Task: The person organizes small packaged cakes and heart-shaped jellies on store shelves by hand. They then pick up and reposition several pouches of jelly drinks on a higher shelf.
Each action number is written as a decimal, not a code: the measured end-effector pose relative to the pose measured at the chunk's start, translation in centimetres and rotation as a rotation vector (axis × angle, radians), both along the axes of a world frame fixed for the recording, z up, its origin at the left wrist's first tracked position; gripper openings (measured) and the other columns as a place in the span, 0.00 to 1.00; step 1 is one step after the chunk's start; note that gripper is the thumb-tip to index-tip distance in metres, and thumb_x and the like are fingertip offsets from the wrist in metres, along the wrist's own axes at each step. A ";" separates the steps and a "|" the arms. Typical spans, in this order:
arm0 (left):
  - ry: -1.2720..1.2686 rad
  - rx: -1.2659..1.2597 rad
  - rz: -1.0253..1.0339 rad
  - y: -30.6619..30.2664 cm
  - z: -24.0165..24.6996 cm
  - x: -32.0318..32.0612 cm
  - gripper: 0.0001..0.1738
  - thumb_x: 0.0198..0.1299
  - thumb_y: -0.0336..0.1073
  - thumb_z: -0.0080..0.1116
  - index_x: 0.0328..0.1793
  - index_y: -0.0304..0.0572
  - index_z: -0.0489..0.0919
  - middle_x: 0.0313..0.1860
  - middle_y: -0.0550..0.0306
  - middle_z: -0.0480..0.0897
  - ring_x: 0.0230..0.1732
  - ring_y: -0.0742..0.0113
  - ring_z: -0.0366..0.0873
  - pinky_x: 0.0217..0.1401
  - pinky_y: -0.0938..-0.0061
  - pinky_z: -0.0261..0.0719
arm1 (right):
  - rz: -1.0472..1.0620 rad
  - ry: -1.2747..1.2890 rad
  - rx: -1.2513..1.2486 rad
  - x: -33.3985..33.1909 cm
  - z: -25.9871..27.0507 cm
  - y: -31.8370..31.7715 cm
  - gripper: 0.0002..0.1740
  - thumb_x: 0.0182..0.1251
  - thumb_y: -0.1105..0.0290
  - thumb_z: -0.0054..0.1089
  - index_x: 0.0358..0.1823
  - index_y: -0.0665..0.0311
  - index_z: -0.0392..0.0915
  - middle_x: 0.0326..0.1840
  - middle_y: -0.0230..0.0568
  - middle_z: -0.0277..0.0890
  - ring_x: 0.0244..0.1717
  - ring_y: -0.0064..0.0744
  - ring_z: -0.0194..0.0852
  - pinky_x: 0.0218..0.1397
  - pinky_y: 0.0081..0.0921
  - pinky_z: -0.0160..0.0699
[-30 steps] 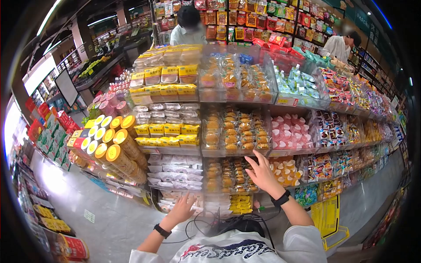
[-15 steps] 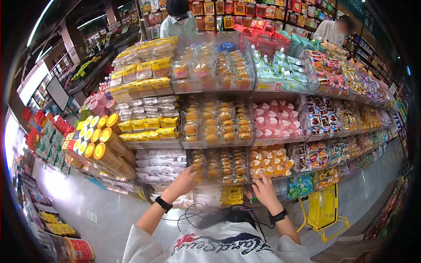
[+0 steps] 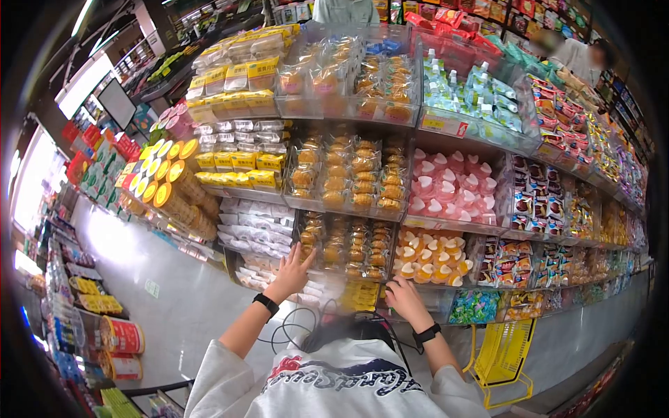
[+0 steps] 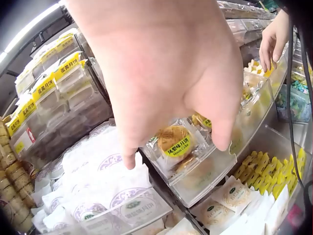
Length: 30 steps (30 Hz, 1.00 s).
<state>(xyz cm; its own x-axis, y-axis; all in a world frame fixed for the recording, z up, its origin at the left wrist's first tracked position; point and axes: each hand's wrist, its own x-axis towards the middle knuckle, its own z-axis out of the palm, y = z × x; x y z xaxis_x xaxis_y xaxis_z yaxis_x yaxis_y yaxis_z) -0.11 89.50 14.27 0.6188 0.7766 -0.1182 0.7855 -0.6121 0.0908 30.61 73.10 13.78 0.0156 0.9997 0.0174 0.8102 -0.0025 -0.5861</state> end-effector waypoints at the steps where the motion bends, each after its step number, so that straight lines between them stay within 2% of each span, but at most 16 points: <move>1: 0.030 -0.007 0.039 -0.2 -0.3 0.2 0.47 0.52 0.37 0.57 0.78 0.59 0.49 0.76 0.36 0.48 0.76 0.38 0.46 0.68 0.39 0.57 | 0.037 0.019 0.005 0.1 -0.5 0.6 0.13 0.64 0.67 0.56 0.47 0.64 0.77 0.56 0.49 0.70 0.55 0.53 0.69 0.59 0.40 0.70; 2: 0.060 -0.014 0.077 -0.4 -0.5 0.4 0.48 0.53 0.39 0.58 0.79 0.61 0.48 0.77 0.36 0.46 0.77 0.38 0.45 0.70 0.39 0.55 | 0.074 0.038 0.010 0.2 -0.9 1.1 0.13 0.64 0.67 0.56 0.47 0.64 0.77 0.56 0.49 0.70 0.55 0.53 0.69 0.59 0.40 0.70; 3: 0.025 0.047 0.098 -0.7 -0.9 0.6 0.47 0.51 0.38 0.58 0.78 0.52 0.49 0.76 0.36 0.49 0.75 0.39 0.49 0.70 0.43 0.57 | 0.121 0.044 -0.002 0.1 -0.6 1.7 0.12 0.64 0.67 0.55 0.46 0.65 0.77 0.55 0.50 0.70 0.55 0.53 0.70 0.59 0.40 0.70; 6: -0.246 0.070 0.191 -1.1 -1.4 1.0 0.41 0.50 0.32 0.53 0.73 0.39 0.56 0.71 0.33 0.57 0.70 0.41 0.60 0.65 0.50 0.65 | 0.243 0.065 -0.015 -0.6 0.6 4.6 0.12 0.64 0.68 0.54 0.46 0.66 0.75 0.54 0.52 0.70 0.54 0.54 0.70 0.58 0.42 0.70; 7: -0.207 0.086 0.203 -1.3 -0.9 1.2 0.38 0.49 0.32 0.54 0.69 0.32 0.59 0.70 0.36 0.60 0.67 0.44 0.64 0.65 0.55 0.65 | 0.276 0.075 -0.007 -0.9 0.8 5.7 0.13 0.64 0.69 0.54 0.47 0.66 0.75 0.54 0.52 0.70 0.53 0.55 0.70 0.58 0.42 0.71; 10: -0.252 0.040 0.204 -1.2 -0.8 1.0 0.36 0.49 0.33 0.54 0.67 0.32 0.60 0.69 0.39 0.62 0.66 0.45 0.65 0.64 0.54 0.66 | 0.344 0.087 0.048 -2.5 -0.1 8.8 0.16 0.64 0.69 0.53 0.53 0.64 0.72 0.57 0.50 0.68 0.54 0.55 0.70 0.57 0.42 0.72; 11: -0.247 0.084 0.210 -1.1 -0.9 1.1 0.33 0.50 0.32 0.54 0.65 0.32 0.62 0.69 0.42 0.64 0.64 0.46 0.67 0.61 0.53 0.68 | 0.362 0.086 0.074 -3.1 -0.7 9.8 0.17 0.65 0.69 0.53 0.55 0.62 0.71 0.58 0.49 0.67 0.54 0.55 0.70 0.56 0.43 0.72; 14: -0.189 0.127 0.182 -0.9 -1.0 0.6 0.32 0.50 0.32 0.54 0.64 0.32 0.63 0.68 0.43 0.65 0.61 0.46 0.69 0.58 0.52 0.69 | 0.354 0.139 0.176 -5.4 -1.5 11.9 0.19 0.64 0.70 0.52 0.56 0.63 0.69 0.59 0.50 0.66 0.54 0.57 0.69 0.57 0.44 0.72; 18: -0.180 -0.037 0.315 -0.8 -0.9 0.6 0.27 0.50 0.31 0.53 0.58 0.31 0.65 0.64 0.41 0.68 0.58 0.46 0.71 0.55 0.52 0.70 | 0.310 0.050 0.175 -7.6 -2.1 13.3 0.18 0.62 0.70 0.54 0.54 0.66 0.71 0.57 0.49 0.67 0.53 0.55 0.69 0.58 0.44 0.70; 19: -0.194 -0.020 0.314 -0.9 -0.9 0.5 0.25 0.51 0.31 0.53 0.57 0.32 0.65 0.60 0.41 0.70 0.55 0.45 0.72 0.53 0.53 0.70 | 0.304 0.032 0.199 -8.0 -2.0 13.6 0.18 0.62 0.70 0.55 0.53 0.66 0.72 0.57 0.49 0.68 0.53 0.54 0.69 0.58 0.43 0.69; 23: -0.210 0.031 0.329 -1.3 -0.4 0.2 0.22 0.53 0.32 0.54 0.55 0.35 0.67 0.54 0.42 0.72 0.51 0.44 0.74 0.52 0.55 0.71 | 0.305 0.010 0.364 -9.4 -1.4 15.7 0.15 0.61 0.68 0.57 0.47 0.65 0.75 0.54 0.47 0.69 0.50 0.48 0.68 0.61 0.40 0.61; 25: -0.293 0.081 0.333 -1.5 -0.2 0.4 0.19 0.54 0.32 0.54 0.53 0.38 0.69 0.51 0.44 0.73 0.47 0.43 0.76 0.50 0.56 0.73 | 0.312 -0.001 0.327 -10.1 -1.1 16.8 0.14 0.60 0.66 0.58 0.45 0.65 0.77 0.53 0.47 0.69 0.51 0.47 0.67 0.62 0.40 0.57; 28: -0.270 0.104 0.317 -1.0 -0.2 0.6 0.14 0.55 0.31 0.53 0.49 0.43 0.73 0.47 0.47 0.74 0.41 0.45 0.78 0.44 0.57 0.76 | 0.278 -0.085 0.202 -11.7 -1.3 17.7 0.14 0.58 0.65 0.61 0.41 0.66 0.78 0.50 0.47 0.69 0.52 0.47 0.66 0.63 0.44 0.54; 30: -0.271 0.064 0.316 -0.3 -1.1 0.5 0.16 0.55 0.33 0.57 0.51 0.46 0.73 0.49 0.46 0.73 0.42 0.45 0.78 0.43 0.58 0.78 | 0.225 -0.125 0.154 -12.6 -2.0 18.1 0.13 0.56 0.65 0.62 0.39 0.66 0.79 0.49 0.47 0.69 0.52 0.48 0.65 0.63 0.45 0.52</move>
<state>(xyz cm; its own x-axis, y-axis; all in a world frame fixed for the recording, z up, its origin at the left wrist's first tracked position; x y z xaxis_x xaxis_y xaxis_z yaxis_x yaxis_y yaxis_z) 0.39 89.19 13.21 0.3509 0.9338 0.0703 0.8885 -0.3557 0.2898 18.02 91.21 11.75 -0.2181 0.9633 0.1566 0.8464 0.2666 -0.4610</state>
